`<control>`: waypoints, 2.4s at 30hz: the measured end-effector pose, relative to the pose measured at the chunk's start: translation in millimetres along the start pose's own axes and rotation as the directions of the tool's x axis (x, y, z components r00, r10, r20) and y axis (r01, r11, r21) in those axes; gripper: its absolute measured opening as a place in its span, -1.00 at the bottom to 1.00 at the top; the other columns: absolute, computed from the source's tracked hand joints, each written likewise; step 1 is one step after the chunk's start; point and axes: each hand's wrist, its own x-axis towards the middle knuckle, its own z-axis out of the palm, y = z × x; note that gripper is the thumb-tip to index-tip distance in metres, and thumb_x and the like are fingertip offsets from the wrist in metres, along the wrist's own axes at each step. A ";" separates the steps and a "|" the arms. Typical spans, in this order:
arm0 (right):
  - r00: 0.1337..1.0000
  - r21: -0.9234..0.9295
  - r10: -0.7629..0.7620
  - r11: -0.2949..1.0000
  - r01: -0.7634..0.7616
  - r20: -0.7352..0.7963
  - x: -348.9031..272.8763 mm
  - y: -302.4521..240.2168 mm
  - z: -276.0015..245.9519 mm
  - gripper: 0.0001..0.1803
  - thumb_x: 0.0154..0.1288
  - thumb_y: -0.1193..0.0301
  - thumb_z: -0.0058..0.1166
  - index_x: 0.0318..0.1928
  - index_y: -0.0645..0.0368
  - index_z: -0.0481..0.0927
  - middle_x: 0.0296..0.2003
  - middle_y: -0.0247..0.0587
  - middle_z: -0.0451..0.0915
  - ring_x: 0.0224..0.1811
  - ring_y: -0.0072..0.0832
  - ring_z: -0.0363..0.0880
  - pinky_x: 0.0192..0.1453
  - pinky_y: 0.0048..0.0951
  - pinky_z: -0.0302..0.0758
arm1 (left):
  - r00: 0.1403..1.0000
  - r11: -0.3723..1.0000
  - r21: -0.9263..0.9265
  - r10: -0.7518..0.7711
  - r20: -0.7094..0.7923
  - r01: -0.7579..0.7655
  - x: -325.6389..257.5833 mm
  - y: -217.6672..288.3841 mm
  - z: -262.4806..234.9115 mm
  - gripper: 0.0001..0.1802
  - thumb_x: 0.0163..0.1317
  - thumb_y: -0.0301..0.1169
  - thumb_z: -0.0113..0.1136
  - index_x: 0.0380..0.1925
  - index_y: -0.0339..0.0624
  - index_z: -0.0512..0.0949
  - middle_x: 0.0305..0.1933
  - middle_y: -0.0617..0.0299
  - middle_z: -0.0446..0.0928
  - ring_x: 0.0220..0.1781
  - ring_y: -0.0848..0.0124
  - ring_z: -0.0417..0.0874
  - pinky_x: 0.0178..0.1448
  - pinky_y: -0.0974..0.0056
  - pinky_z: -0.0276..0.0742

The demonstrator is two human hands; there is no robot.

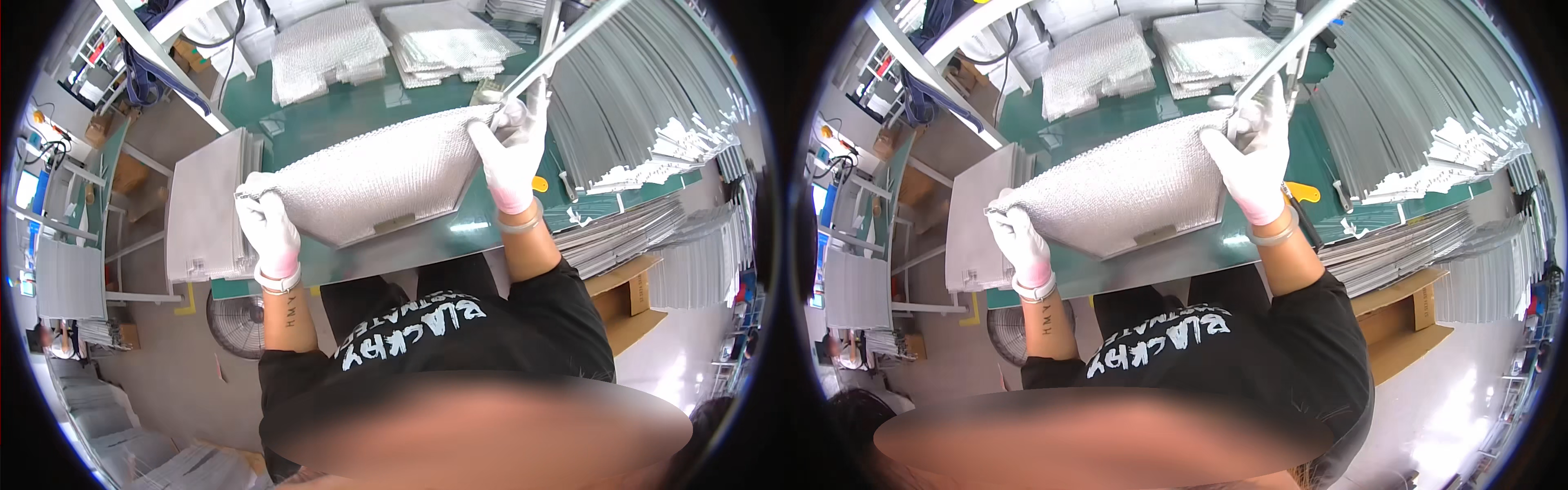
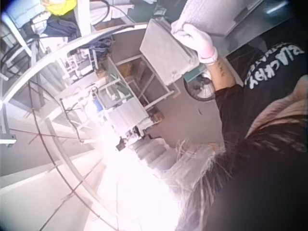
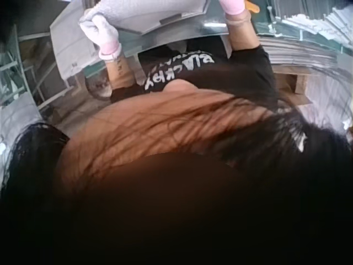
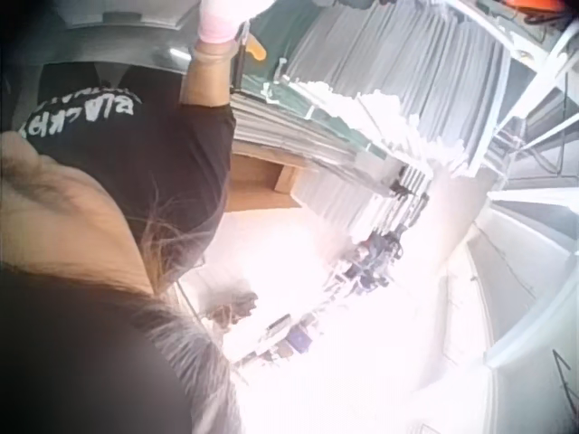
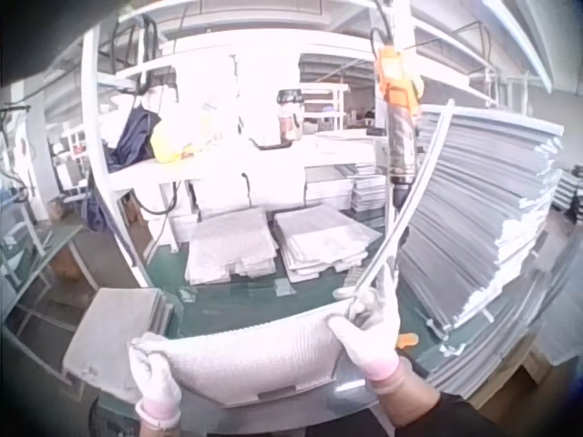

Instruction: Assemble metal-framed mesh filters by fitting components together and securing them with tools.

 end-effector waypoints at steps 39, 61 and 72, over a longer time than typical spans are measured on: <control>0.050 -0.064 0.043 0.786 0.615 0.998 97.9 -101.8 36.1 -0.34 0.15 0.52 0.12 0.32 -0.09 0.42 -0.24 -0.10 0.55 -0.17 -0.11 0.54 -0.01 -0.19 0.50 | 0.991 0.997 -0.051 -0.049 0.128 0.056 2.7 39.2 -11.1 -0.84 0.29 -0.61 0.12 -0.13 -0.26 0.48 -0.21 0.33 0.46 -0.32 0.68 0.36 -0.24 0.54 0.29; 0.009 -0.075 0.079 0.906 0.416 0.997 92.6 -89.2 30.0 -0.35 0.07 0.58 0.12 0.27 0.03 0.48 -0.30 -0.12 0.45 -0.28 -0.18 0.47 -0.14 -0.27 0.46 | 0.969 0.987 -0.093 0.149 0.198 -0.132 10.8 23.4 -7.3 -0.84 0.26 -0.64 0.06 -0.17 -0.24 0.45 -0.21 0.25 0.46 -0.32 0.64 0.37 -0.25 0.52 0.26; 0.009 0.073 -0.092 0.840 0.538 0.996 90.1 -80.8 46.4 -0.65 0.16 0.46 0.15 -0.01 0.20 0.53 -0.20 -0.10 0.55 -0.14 -0.11 0.57 -0.03 -0.21 0.54 | 0.951 0.984 -0.052 0.176 0.254 -0.168 10.2 25.5 -9.1 -0.84 0.31 -0.42 0.17 -0.18 -0.24 0.46 -0.18 0.23 0.46 -0.26 0.55 0.42 -0.16 0.43 0.33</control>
